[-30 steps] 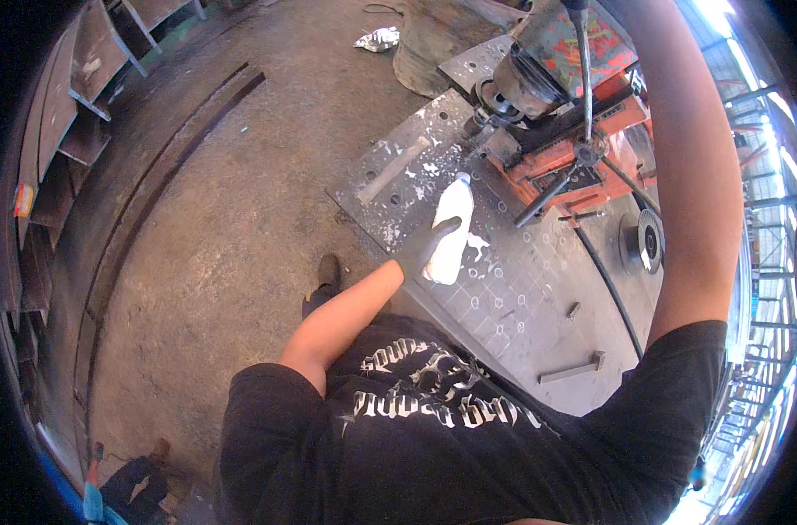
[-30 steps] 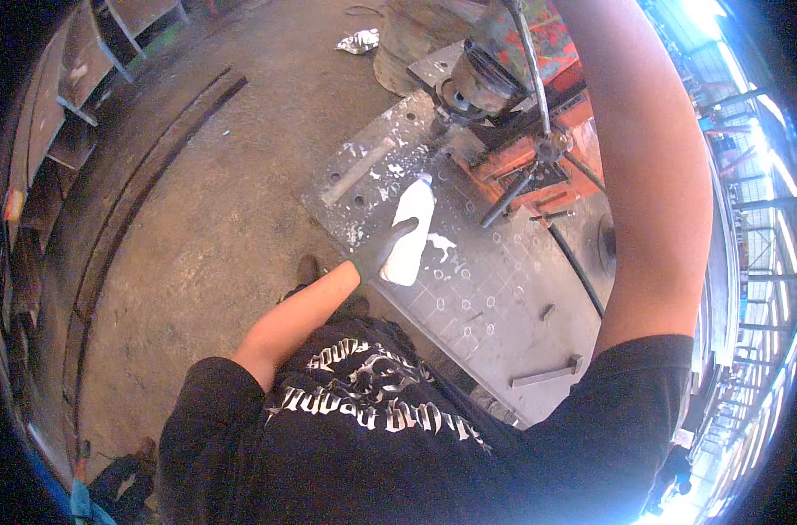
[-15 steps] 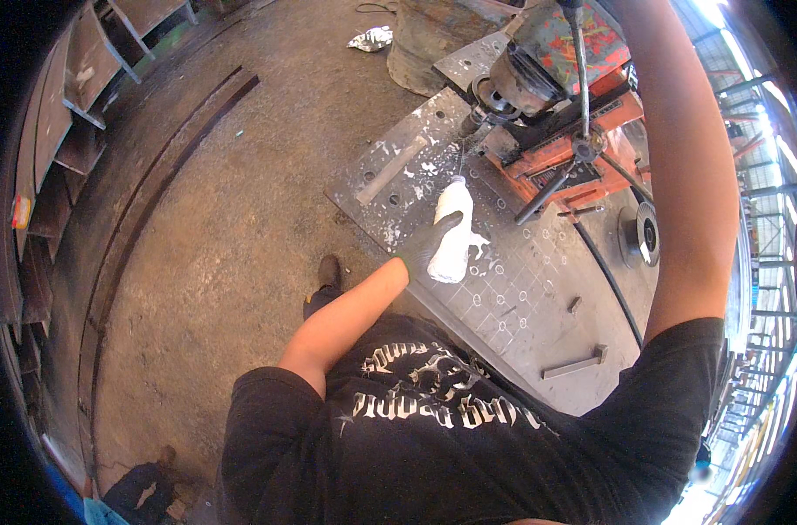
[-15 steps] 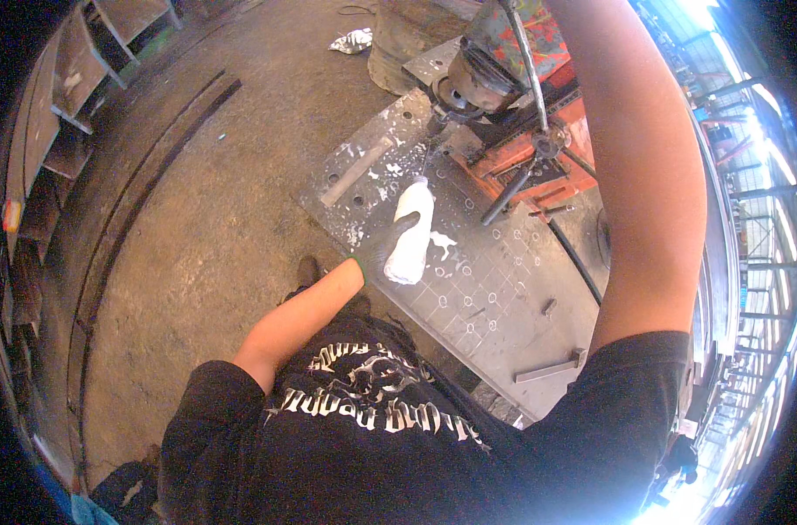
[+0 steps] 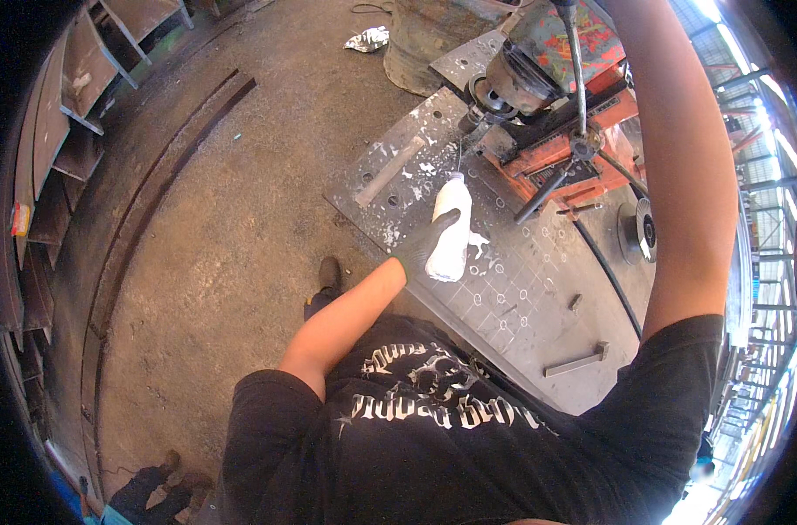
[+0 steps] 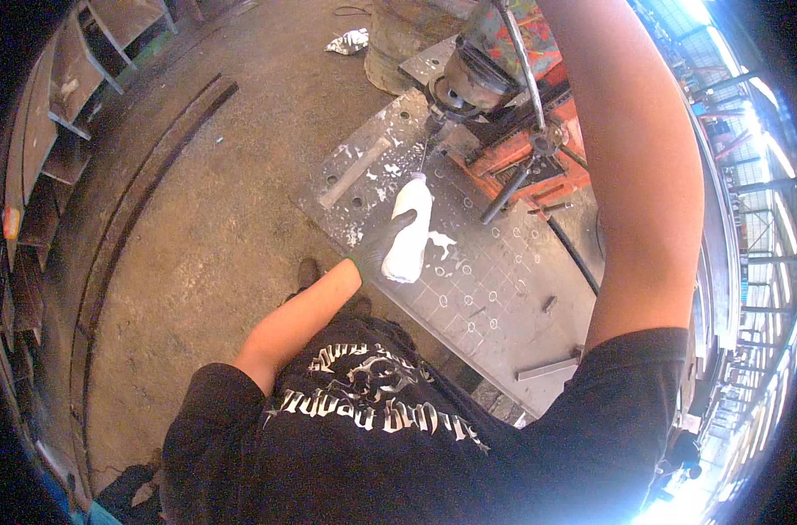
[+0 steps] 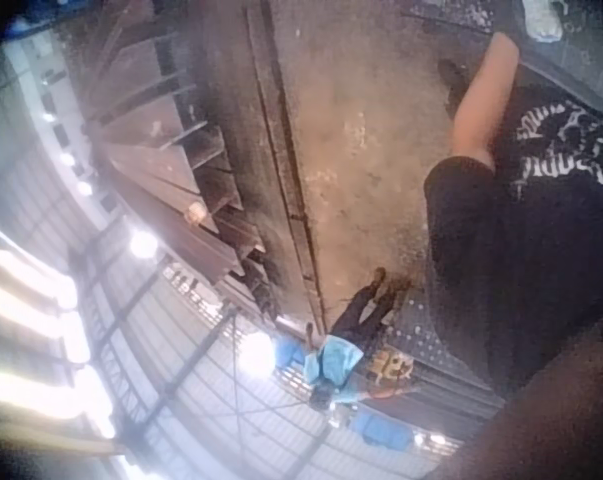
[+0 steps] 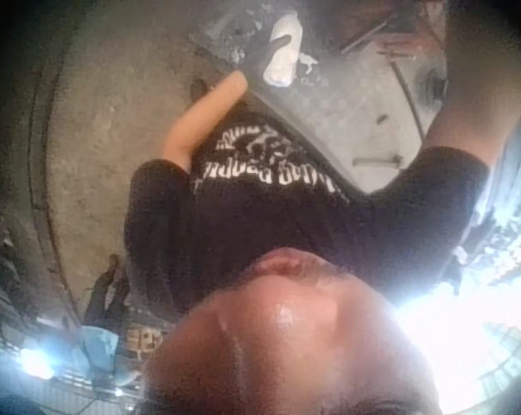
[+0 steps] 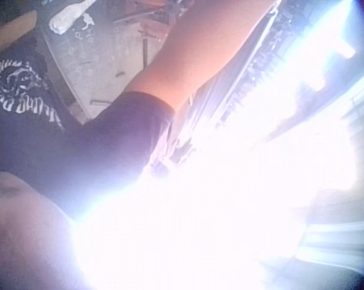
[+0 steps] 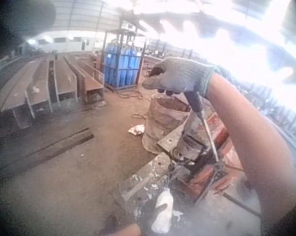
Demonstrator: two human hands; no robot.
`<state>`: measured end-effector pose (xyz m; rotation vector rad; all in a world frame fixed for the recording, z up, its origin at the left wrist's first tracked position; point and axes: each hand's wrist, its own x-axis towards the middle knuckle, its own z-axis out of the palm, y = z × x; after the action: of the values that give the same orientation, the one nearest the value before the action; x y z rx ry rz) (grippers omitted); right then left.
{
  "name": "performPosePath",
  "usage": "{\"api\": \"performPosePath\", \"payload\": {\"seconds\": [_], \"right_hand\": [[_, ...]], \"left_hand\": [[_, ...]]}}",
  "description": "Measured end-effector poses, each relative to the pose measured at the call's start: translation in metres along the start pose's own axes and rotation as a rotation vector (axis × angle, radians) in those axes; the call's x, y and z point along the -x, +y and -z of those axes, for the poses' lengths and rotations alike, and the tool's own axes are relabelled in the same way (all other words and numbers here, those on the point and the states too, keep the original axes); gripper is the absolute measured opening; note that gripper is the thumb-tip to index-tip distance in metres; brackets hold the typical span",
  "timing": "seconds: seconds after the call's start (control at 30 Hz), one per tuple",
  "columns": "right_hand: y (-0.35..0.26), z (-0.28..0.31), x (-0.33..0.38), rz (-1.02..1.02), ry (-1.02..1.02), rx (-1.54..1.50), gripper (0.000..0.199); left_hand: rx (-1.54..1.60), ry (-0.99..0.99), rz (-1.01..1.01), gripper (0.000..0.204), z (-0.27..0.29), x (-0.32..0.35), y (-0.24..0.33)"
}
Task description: The person operates a drill press to drill holes into a metal plate. They repeatedly apply a white liquid from a bottle to the drilling area, reposition the plate, and continue drilling at marked locations.
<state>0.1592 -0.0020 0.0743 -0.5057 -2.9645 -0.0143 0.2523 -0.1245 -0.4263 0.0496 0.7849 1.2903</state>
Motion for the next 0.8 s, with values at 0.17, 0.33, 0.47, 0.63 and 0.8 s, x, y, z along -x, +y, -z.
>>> {"api": "performPosePath", "payload": {"seconds": [0.17,0.33,0.47,0.63,0.8], "right_hand": [[-0.001,-0.001,0.001,-0.005,0.005,-0.002,0.068],[-0.001,-0.001,0.000,-0.001,-0.001,-0.023,0.067],[0.000,-0.002,0.001,-0.002,0.001,-0.033,0.068],[-0.004,-0.003,0.003,-0.021,0.008,-0.016,0.071],[-0.004,-0.005,0.003,-0.038,0.018,-0.011,0.071]], "left_hand": [[0.025,-0.031,-0.028,0.063,0.003,-0.005,-0.001],[-0.017,-0.018,-0.081,0.065,0.015,-0.021,-0.012],[0.020,-0.030,-0.030,0.065,0.012,-0.021,-0.011],[-0.008,-0.005,0.000,0.062,0.014,-0.019,-0.009],[0.022,0.005,-0.062,0.062,0.011,-0.022,-0.008]]}}
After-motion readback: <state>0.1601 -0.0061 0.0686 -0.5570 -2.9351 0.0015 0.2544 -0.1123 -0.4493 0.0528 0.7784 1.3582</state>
